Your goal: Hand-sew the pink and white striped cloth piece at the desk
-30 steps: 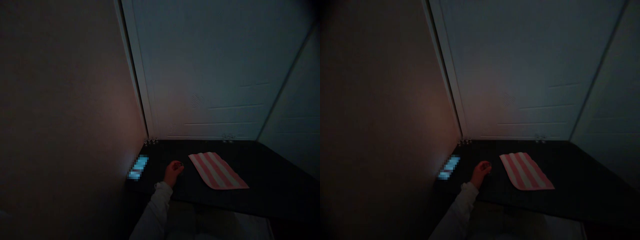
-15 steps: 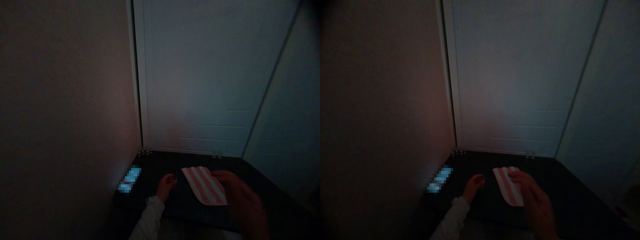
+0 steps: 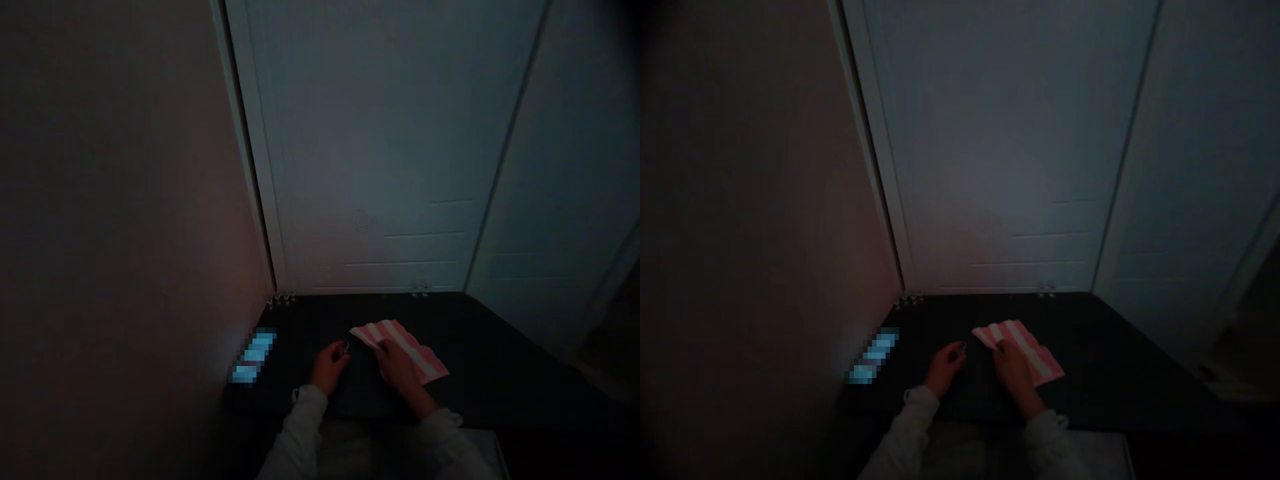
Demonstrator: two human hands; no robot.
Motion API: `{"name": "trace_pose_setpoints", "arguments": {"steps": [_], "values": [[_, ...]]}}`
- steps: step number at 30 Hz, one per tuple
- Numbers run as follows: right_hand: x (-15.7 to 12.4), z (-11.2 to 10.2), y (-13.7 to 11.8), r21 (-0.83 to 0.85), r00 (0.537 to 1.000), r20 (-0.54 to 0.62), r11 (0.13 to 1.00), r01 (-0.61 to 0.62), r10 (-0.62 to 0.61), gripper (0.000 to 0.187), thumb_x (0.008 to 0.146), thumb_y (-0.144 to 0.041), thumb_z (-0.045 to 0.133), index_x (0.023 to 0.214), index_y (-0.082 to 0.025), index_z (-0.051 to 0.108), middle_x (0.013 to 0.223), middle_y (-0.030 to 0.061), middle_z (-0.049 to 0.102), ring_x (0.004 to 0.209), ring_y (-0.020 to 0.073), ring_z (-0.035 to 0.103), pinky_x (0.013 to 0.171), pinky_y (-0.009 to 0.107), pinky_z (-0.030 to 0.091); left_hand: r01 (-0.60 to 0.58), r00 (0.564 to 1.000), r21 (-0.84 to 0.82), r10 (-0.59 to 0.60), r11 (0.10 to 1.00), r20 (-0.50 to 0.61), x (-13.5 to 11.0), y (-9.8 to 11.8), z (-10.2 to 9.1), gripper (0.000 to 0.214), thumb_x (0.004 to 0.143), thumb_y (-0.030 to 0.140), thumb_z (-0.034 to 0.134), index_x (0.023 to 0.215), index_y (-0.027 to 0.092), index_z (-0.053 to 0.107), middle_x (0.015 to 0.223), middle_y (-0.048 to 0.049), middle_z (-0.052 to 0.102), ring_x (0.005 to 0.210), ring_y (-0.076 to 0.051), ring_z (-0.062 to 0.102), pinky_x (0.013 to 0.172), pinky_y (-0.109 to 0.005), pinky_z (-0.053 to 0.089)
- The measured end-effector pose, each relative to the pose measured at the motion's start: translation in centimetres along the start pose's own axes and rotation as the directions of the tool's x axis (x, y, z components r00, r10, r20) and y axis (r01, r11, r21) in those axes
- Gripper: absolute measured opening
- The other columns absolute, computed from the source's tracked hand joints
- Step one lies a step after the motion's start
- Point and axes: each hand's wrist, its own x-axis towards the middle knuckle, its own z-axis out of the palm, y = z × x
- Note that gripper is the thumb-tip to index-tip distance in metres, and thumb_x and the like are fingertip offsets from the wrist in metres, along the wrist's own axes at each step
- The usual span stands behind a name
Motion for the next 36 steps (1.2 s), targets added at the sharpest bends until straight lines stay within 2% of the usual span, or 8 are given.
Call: {"name": "trace_pose_setpoints", "arguments": {"steps": [2,4,7,11,15,24,31,36], "values": [[0.1,0.1,-0.6,0.236,0.998,-0.006,0.97,-0.054,0.057,0.028,0.071,-0.038,0.04,0.073,-0.017,0.058,0.074,0.0057,0.059,0.071,0.0196,0.053,0.063,0.028,0.038,-0.048,0.999,0.123,0.049,0.991,-0.005,-0.1,0.1,0.0,0.036,0.064,0.025,0.056,0.099,0.018,0.057,0.098,-0.008,0.058,0.092,-0.019,0.051,0.084,-0.033,0.035],[0.0,0.6,-1.1,0.443,0.993,-0.037,0.892,-0.084,0.112,0.028,0.069,-0.041,0.042,0.071,-0.017,0.058,0.073,0.0041,0.059,0.07,0.0186,0.053,0.062,0.027,0.039,-0.101,0.995,0.212,0.095,0.972,0.035,-0.2,0.3,0.1,0.031,0.066,0.025,0.053,0.096,0.019,0.058,0.096,-0.0074,0.058,0.091,-0.019,0.05,0.083,-0.033,0.035],[-0.6,1.4,-2.1,0.592,0.991,-0.011,0.8,-0.098,0.13,0.029,0.066,-0.043,0.047,0.069,-0.016,0.057,0.071,0.0033,0.059,0.07,0.0187,0.053,0.062,0.026,0.039,-0.183,0.982,0.286,0.159,0.941,0.105,-0.3,0.6,0.2,0.024,0.072,0.025,0.045,0.09,0.02,0.06,0.089,-0.0056,0.058,0.087,-0.018,0.05,0.08,-0.033,0.035],[-1.4,2.2,-3.1,0.575,0.997,0.049,0.815,-0.072,0.053,0.032,0.066,-0.044,0.048,0.074,-0.015,0.059,0.073,0.0034,0.06,0.07,0.0182,0.053,0.064,0.027,0.039,-0.278,0.957,0.375,0.222,0.885,0.185,-0.2,1.0,0.4,0.019,0.071,0.019,0.042,0.078,0.019,0.059,0.082,-0.0043,0.057,0.084,-0.018,0.048,0.077,-0.032,0.035],[-1.8,2.6,-3.4,0.521,0.999,0.04,0.852,-0.049,0.033,0.036,0.069,-0.046,0.044,0.077,-0.014,0.058,0.074,0.0044,0.06,0.069,0.0171,0.052,0.063,0.027,0.039,-0.289,0.949,0.384,0.209,0.877,0.237,-0.2,0.8,0.6,0.018,0.065,0.016,0.048,0.08,0.018,0.058,0.083,-0.0044,0.057,0.083,-0.019,0.047,0.076,-0.031,0.035],[-2.0,2.5,-3.5,0.476,1.0,0.029,0.879,-0.008,-0.007,0.031,0.071,-0.042,0.043,0.078,-0.016,0.057,0.077,0.0043,0.06,0.072,0.0171,0.053,0.066,0.027,0.04,-0.211,0.966,0.309,0.15,0.927,0.21,-0.4,1.4,0.6,0.019,0.063,0.024,0.053,0.08,0.019,0.06,0.085,-0.0056,0.059,0.084,-0.02,0.049,0.078,-0.032,0.035],[-1.7,2.5,-2.9,0.566,0.998,0.003,0.823,-0.054,0.063,0.035,0.068,-0.047,0.045,0.075,-0.015,0.057,0.073,0.004,0.06,0.069,0.0177,0.053,0.064,0.028,0.039,-0.075,0.996,0.2,0.063,0.977,0.064,-0.4,1.4,0.3,0.023,0.065,0.035,0.053,0.079,0.018,0.061,0.085,-0.0046,0.06,0.082,-0.018,0.052,0.077,-0.029,0.036],[-1.6,2.6,-2.5,0.645,0.993,-0.026,0.761,-0.07,0.112,0.033,0.067,-0.045,0.047,0.073,-0.014,0.057,0.072,0.004,0.059,0.069,0.0178,0.052,0.064,0.028,0.039,-0.096,0.993,0.144,0.084,0.985,0.086,-0.6,1.8,0.3,0.026,0.069,0.038,0.048,0.084,0.019,0.059,0.082,-0.0023,0.061,0.078,-0.017,0.052,0.072,-0.026,0.037]]}}
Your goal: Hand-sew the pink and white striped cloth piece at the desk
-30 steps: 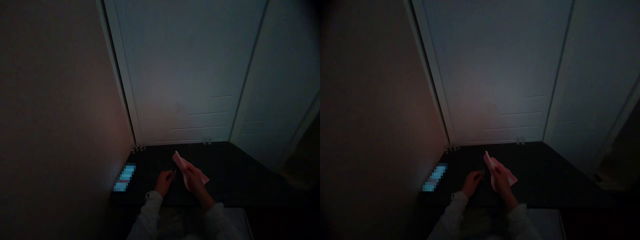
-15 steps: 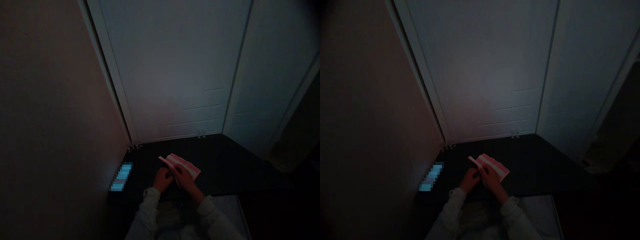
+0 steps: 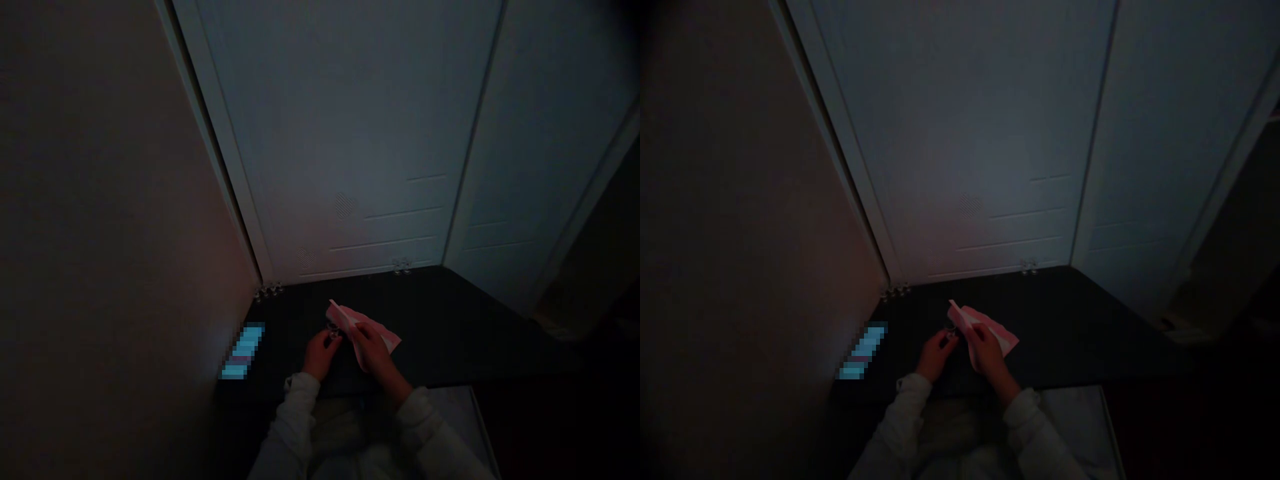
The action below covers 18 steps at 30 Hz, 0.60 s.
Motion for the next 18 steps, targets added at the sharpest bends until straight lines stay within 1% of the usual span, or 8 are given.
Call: {"name": "trace_pose_setpoints", "arguments": {"steps": [2,5,8,11,14,16,18], "values": [[0.0,0.0,0.0,0.022,1.0,-0.005,1.0,-0.003,0.003,0.031,0.068,-0.043,0.046,0.075,-0.015,0.057,0.076,0.0045,0.06,0.072,0.0181,0.053,0.065,0.028,0.04,-0.007,1.0,0.009,0.007,1.0,0.019,-0.1,0.2,0.0,0.026,0.069,0.038,0.047,0.082,0.019,0.059,0.078,-0.0018,0.06,0.073,-0.015,0.052,0.068,-0.025,0.037],[-0.1,-0.2,-0.2,0.01,1.0,-0.013,1.0,-0.014,0.014,0.03,0.068,-0.041,0.047,0.079,-0.015,0.058,0.083,0.0054,0.061,0.079,0.0197,0.053,0.07,0.029,0.04,-0.007,1.0,0.085,0.005,0.996,0.02,-0.2,0.1,0.2,0.025,0.068,0.039,0.049,0.076,0.018,0.06,0.073,-0.002,0.059,0.069,-0.015,0.05,0.065,-0.025,0.037],[-0.2,-0.3,-0.5,-0.035,0.999,0.03,0.999,-0.018,0.019,0.03,0.069,-0.039,0.046,0.081,-0.015,0.059,0.088,0.0062,0.06,0.086,0.0208,0.052,0.077,0.03,0.038,-0.033,0.999,0.18,0.029,0.983,0.024,-0.1,-0.2,0.3,0.027,0.068,0.04,0.047,0.077,0.018,0.06,0.074,-0.0033,0.058,0.071,-0.016,0.05,0.066,-0.027,0.037],[-0.2,-0.3,-0.3,-0.034,0.998,0.065,0.999,-0.009,0.011,0.029,0.069,-0.038,0.047,0.083,-0.015,0.059,0.09,0.0068,0.06,0.089,0.0209,0.051,0.081,0.032,0.037,-0.047,0.999,0.225,0.04,0.973,0.036,-0.1,-0.3,0.4,0.03,0.069,0.04,0.046,0.084,0.017,0.059,0.081,-0.0054,0.058,0.076,-0.017,0.05,0.069,-0.028,0.037],[-0.1,0.1,0.3,0.028,0.995,0.102,1.0,-0.002,-0.001,0.031,0.069,-0.038,0.049,0.09,-0.017,0.057,0.095,0.007,0.058,0.089,0.0205,0.052,0.079,0.033,0.039,-0.044,0.998,0.183,0.037,0.982,0.044,-0.1,-0.4,0.3,0.033,0.069,0.039,0.047,0.089,0.015,0.058,0.086,-0.0067,0.058,0.079,-0.018,0.051,0.071,-0.028,0.038],[-0.1,0.3,0.7,0.058,0.989,0.145,0.998,0.023,-0.031,0.035,0.07,-0.039,0.048,0.098,-0.018,0.054,0.101,0.007,0.057,0.09,0.0201,0.052,0.08,0.034,0.04,-0.034,0.997,0.117,0.026,0.992,0.069,0.0,-0.4,0.2,0.032,0.069,0.038,0.047,0.088,0.014,0.058,0.084,-0.0065,0.059,0.077,-0.017,0.051,0.069,-0.027,0.038],[-0.1,0.3,0.7,0.047,0.979,0.191,0.997,0.06,-0.068,0.036,0.071,-0.04,0.047,0.101,-0.02,0.053,0.105,0.0065,0.055,0.095,0.0202,0.05,0.084,0.035,0.037,-0.013,0.995,0.05,0.008,0.999,0.098,0.0,-0.5,0.1,0.03,0.069,0.036,0.047,0.086,0.013,0.058,0.081,-0.0058,0.06,0.073,-0.016,0.051,0.065,-0.026,0.038]]}}
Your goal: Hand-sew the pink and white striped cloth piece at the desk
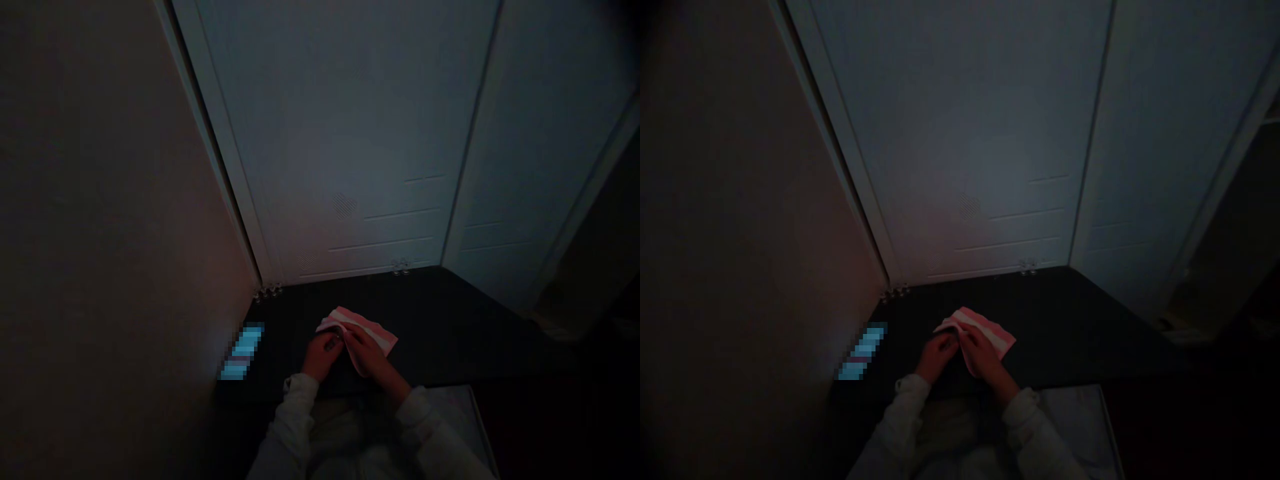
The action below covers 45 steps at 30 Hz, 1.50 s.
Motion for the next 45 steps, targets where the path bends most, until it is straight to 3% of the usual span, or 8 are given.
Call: {"name": "trace_pose_setpoints", "arguments": {"steps": [5,11,17,24,31,36,40,45], "values": [[-0.3,-0.2,-0.5,-0.08,0.998,0.068,0.997,0.008,-0.003,0.037,0.073,-0.041,0.045,0.103,-0.02,0.052,0.108,0.0062,0.054,0.099,0.0209,0.048,0.087,0.038,0.034,0.007,1.0,-0.097,-0.006,0.995,0.015,0.1,-0.2,-0.3,0.019,0.069,0.026,0.046,0.073,0.013,0.058,0.067,-0.0018,0.056,0.064,-0.013,0.048,0.059,-0.023,0.035],[-0.7,-0.2,-1.1,-0.149,0.988,0.143,0.986,0.076,-0.055,0.038,0.075,-0.04,0.042,0.107,-0.021,0.049,0.111,0.0053,0.051,0.102,0.0195,0.045,0.089,0.036,0.032,0.009,1.0,-0.137,-0.008,0.991,0.013,0.0,-0.3,-0.5,0.022,0.07,0.03,0.045,0.065,0.012,0.057,0.059,0.0005,0.052,0.06,-0.012,0.044,0.056,-0.022,0.033],[-0.8,-0.3,-1.8,-0.166,0.991,0.13,0.986,0.031,-0.01,0.037,0.073,-0.042,0.044,0.103,-0.02,0.051,0.104,0.0044,0.055,0.096,0.0193,0.048,0.086,0.035,0.035,0.006,0.999,-0.172,0.0,0.985,0.032,-0.1,0.2,-0.6,0.028,0.071,0.033,0.045,0.077,0.012,0.061,0.072,-0.0023,0.06,0.07,-0.016,0.05,0.065,-0.026,0.036],[-0.4,-0.2,-0.4,-0.047,0.994,0.106,0.999,-0.001,0.006,0.035,0.072,-0.037,0.046,0.102,-0.02,0.051,0.104,0.0052,0.055,0.095,0.0196,0.05,0.085,0.035,0.035,-0.012,1.0,-0.233,0.014,0.972,0.006,0.1,0.2,-0.5,0.028,0.07,0.033,0.046,0.085,0.014,0.06,0.086,-0.0041,0.062,0.08,-0.019,0.052,0.074,-0.028,0.036],[-0.4,-0.7,0.0,-0.081,0.999,0.008,0.995,-0.051,0.051,0.035,0.072,-0.038,0.045,0.099,-0.019,0.055,0.105,0.0057,0.055,0.099,0.0211,0.047,0.088,0.036,0.032,0.01,0.999,-0.211,-0.018,0.977,-0.036,0.1,0.1,-0.5,0.029,0.071,0.037,0.045,0.079,0.013,0.059,0.077,-0.0032,0.06,0.074,-0.017,0.051,0.069,-0.027,0.037],[-0.5,-0.7,-0.5,-0.122,0.999,0.021,0.992,-0.032,0.035,0.034,0.074,-0.038,0.042,0.099,-0.018,0.054,0.104,0.0055,0.055,0.097,0.0199,0.048,0.087,0.035,0.033,0.003,0.999,-0.217,-0.013,0.976,-0.045,0.1,0.4,-0.6,0.033,0.072,0.042,0.042,0.079,0.014,0.059,0.077,-0.003,0.06,0.074,-0.016,0.05,0.069,-0.027,0.037],[-0.5,-0.6,-0.6,-0.118,0.998,0.057,0.993,-0.011,0.017,0.03,0.075,-0.034,0.04,0.095,-0.019,0.056,0.101,0.0046,0.057,0.095,0.0194,0.049,0.086,0.034,0.034,-0.018,0.993,-0.152,0.0,0.988,-0.118,0.2,0.2,-0.6,0.031,0.073,0.04,0.042,0.075,0.015,0.06,0.075,-0.0033,0.057,0.075,-0.016,0.049,0.071,-0.027,0.036],[-0.4,-0.5,-0.7,-0.094,0.997,0.072,0.996,-0.005,0.011,0.028,0.072,-0.031,0.045,0.094,-0.018,0.055,0.096,0.0045,0.058,0.091,0.0193,0.051,0.083,0.034,0.036,-0.099,0.988,-0.036,0.094,0.994,-0.119,0.3,0.1,-0.4,0.023,0.073,0.034,0.044,0.07,0.017,0.06,0.074,-0.0032,0.053,0.075,-0.016,0.048,0.072,-0.028,0.036]]}}
